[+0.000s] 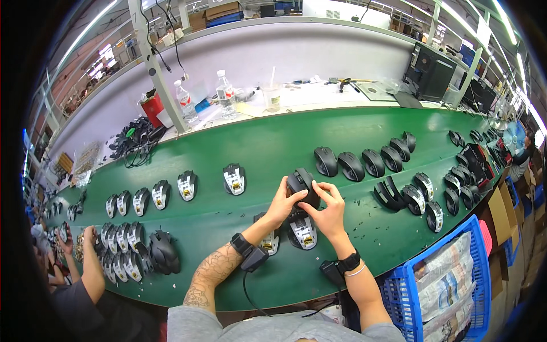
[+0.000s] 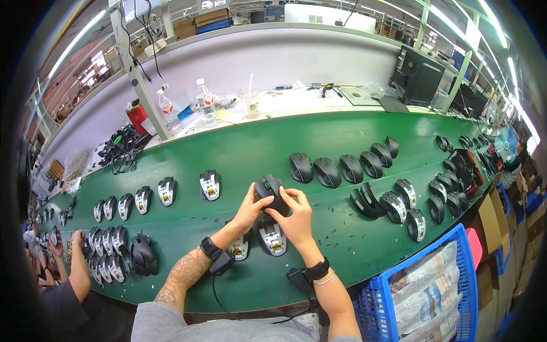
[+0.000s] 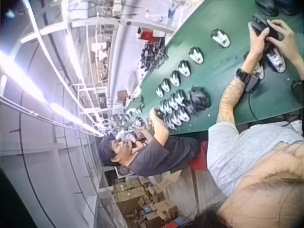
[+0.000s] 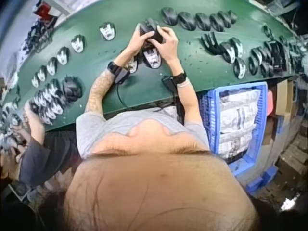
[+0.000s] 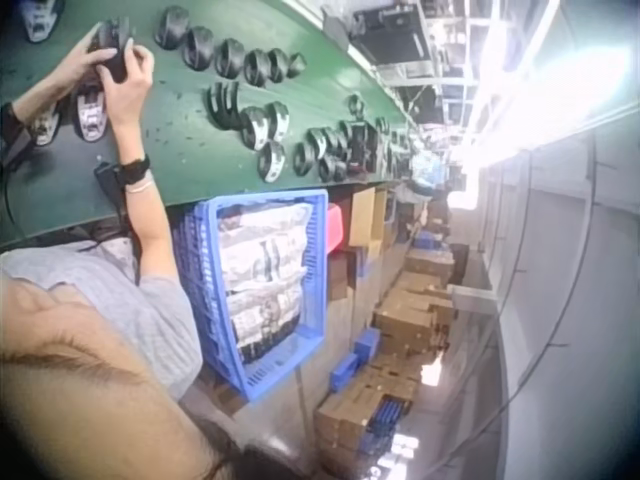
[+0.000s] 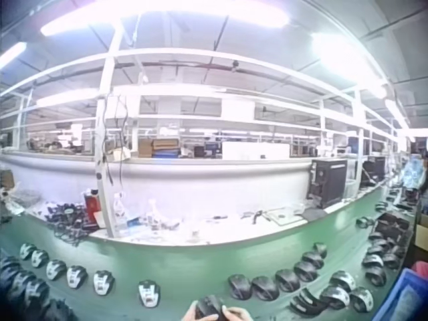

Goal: The person assembles computer mice by hand on a green workbench. They pick up mouse shells and internal units, snap the shells together, and place the finished mice into a blue basket. The process is repeated for multiple units.

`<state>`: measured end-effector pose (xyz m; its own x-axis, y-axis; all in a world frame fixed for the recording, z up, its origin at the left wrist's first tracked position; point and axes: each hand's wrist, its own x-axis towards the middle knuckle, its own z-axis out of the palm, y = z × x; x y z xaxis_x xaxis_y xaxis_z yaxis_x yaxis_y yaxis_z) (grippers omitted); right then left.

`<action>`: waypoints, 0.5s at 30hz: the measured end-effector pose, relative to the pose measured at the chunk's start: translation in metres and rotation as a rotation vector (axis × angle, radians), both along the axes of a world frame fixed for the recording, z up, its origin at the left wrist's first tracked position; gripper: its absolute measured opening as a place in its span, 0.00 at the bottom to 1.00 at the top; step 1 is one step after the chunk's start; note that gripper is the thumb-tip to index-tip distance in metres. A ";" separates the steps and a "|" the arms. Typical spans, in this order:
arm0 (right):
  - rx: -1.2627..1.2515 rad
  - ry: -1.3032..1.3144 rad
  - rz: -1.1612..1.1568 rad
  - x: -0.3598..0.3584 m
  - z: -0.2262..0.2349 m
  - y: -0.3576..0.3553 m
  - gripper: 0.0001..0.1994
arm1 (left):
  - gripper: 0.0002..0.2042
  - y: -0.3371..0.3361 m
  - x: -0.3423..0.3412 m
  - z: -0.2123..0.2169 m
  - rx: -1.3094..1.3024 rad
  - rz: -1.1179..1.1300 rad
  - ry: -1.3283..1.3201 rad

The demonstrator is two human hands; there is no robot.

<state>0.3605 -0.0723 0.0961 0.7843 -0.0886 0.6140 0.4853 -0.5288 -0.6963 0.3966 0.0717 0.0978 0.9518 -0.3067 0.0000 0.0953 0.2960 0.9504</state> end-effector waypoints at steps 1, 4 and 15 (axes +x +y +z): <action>-0.033 -0.014 -0.020 0.000 -0.003 0.002 0.29 | 0.26 -0.001 0.001 -0.004 -0.013 0.013 -0.022; -0.173 -0.058 -0.097 0.000 -0.005 0.010 0.29 | 0.26 0.002 0.002 -0.004 -0.049 0.044 -0.005; 1.037 0.600 0.452 0.013 -0.033 0.000 0.12 | 0.24 0.011 0.010 -0.003 -0.284 0.079 0.068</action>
<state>0.3738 -0.0723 0.0628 0.9986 0.0342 -0.0413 -0.0530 0.5198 -0.8527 0.4069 0.0825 0.0943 0.9735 -0.2284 0.0104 0.1222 0.5582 0.8207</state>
